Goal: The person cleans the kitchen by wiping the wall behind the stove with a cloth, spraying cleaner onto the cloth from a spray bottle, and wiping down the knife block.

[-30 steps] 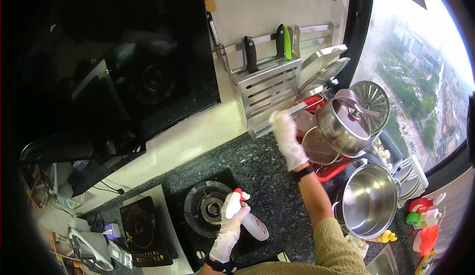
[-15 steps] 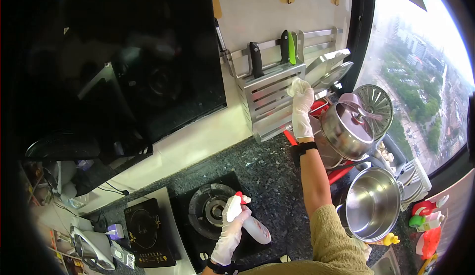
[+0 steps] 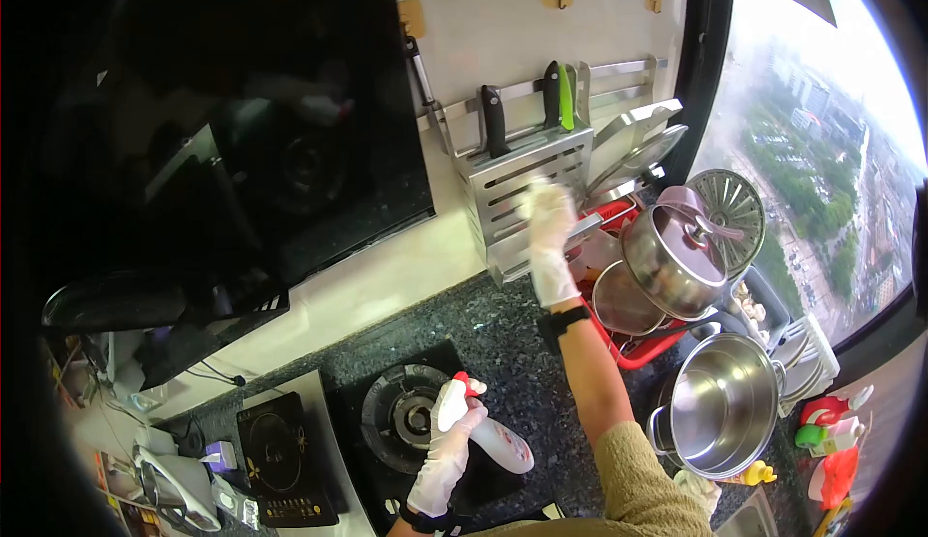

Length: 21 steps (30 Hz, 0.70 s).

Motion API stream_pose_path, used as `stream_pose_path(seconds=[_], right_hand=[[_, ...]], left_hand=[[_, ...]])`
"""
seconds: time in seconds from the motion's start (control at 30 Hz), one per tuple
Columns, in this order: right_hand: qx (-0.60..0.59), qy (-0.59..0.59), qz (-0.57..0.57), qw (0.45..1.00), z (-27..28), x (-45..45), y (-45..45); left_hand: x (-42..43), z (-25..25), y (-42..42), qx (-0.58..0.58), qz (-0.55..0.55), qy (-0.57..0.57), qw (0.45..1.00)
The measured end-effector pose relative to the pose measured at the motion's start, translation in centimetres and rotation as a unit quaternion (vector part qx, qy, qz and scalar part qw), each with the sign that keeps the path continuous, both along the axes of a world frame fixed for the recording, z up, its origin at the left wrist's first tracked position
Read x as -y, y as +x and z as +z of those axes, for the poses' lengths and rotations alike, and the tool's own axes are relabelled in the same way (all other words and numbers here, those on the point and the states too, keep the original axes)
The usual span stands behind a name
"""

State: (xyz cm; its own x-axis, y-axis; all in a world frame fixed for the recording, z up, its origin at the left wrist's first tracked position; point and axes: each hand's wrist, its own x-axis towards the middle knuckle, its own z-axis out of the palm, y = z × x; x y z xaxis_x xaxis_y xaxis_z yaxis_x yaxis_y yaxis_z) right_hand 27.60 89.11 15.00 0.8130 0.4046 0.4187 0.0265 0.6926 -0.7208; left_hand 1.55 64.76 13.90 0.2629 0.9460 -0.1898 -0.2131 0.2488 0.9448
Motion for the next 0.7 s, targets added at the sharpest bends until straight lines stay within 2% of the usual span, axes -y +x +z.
stream_pose_path(seconds=[0.03,0.07,0.13,0.17,0.2,0.27,0.3,0.33,0.37,0.4,0.43,0.47,0.5,0.53,0.57,0.67,0.7], right_hand=[[0.031,-0.016,-0.058,0.998,-0.4,-1.0,1.8],[-0.054,0.001,-0.001,0.999,-0.7,-1.8,2.9],[0.042,-0.13,-0.144,0.98,-0.6,-1.6,0.7],[-0.048,-0.017,-0.017,0.999,-0.9,-1.6,-1.3],[-0.135,0.094,0.109,0.98,-2.0,-1.7,-3.4],[-0.24,0.111,0.153,0.952,-4.4,-2.5,-6.4],[-0.073,0.037,0.093,0.992,-3.8,-1.2,-6.2],[0.096,-0.038,0.03,0.994,-1.9,0.9,-5.9],[0.259,-0.113,-0.034,0.959,-0.2,2.6,-5.4],[0.294,-0.192,-0.038,0.935,0.6,3.6,-4.0],[0.311,-0.196,-0.089,0.926,-1.9,1.2,-0.9],[0.178,-0.136,-0.12,0.967,-0.6,1.4,0.7],[0.16,-0.137,-0.19,0.959,1.3,2.1,2.8],[0.072,-0.104,-0.149,0.981,1.0,0.8,5.8],[0.018,-0.147,-0.184,0.972,1.6,0.2,7.7],[0.036,-0.167,-0.123,0.978,4.9,0.8,5.0],[0.099,-0.227,-0.229,0.942,3.1,-1.1,3.9]], left_hand=[[0.3,0.1,-0.2,0.004,0.004,-0.004,1.0],[0.4,0.2,-0.5,0.007,0.007,-0.007,1.0],[0.4,0.0,-0.8,0.018,0.019,-0.016,1.0],[0.4,-0.1,-0.8,0.024,0.023,-0.021,0.999],[0.3,-0.3,-0.7,0.009,0.015,-0.011,1.0],[0.1,-0.6,-0.4,-0.023,-0.005,0.006,1.0],[0.2,-0.4,-0.2,-0.018,-0.01,0.005,1.0],[0.4,-0.4,0.1,-0.009,-0.008,0.002,1.0],[0.5,-0.4,0.3,0.0,-0.006,0.0,1.0],[0.5,-0.3,0.4,0.009,-0.004,0.0,1.0],[0.4,-0.2,0.4,0.013,0.0,-0.005,1.0],[0.4,-0.2,0.4,0.02,0.007,-0.01,1.0],[0.5,-0.2,0.3,0.025,0.015,-0.017,0.999],[0.5,-0.2,0.1,0.025,0.012,-0.017,0.999],[0.6,-0.1,-0.2,0.024,0.009,-0.017,1.0],[0.3,-0.3,-0.5,0.034,0.012,-0.021,0.999],[0.4,-0.4,-0.6,0.039,0.016,-0.026,0.999]])
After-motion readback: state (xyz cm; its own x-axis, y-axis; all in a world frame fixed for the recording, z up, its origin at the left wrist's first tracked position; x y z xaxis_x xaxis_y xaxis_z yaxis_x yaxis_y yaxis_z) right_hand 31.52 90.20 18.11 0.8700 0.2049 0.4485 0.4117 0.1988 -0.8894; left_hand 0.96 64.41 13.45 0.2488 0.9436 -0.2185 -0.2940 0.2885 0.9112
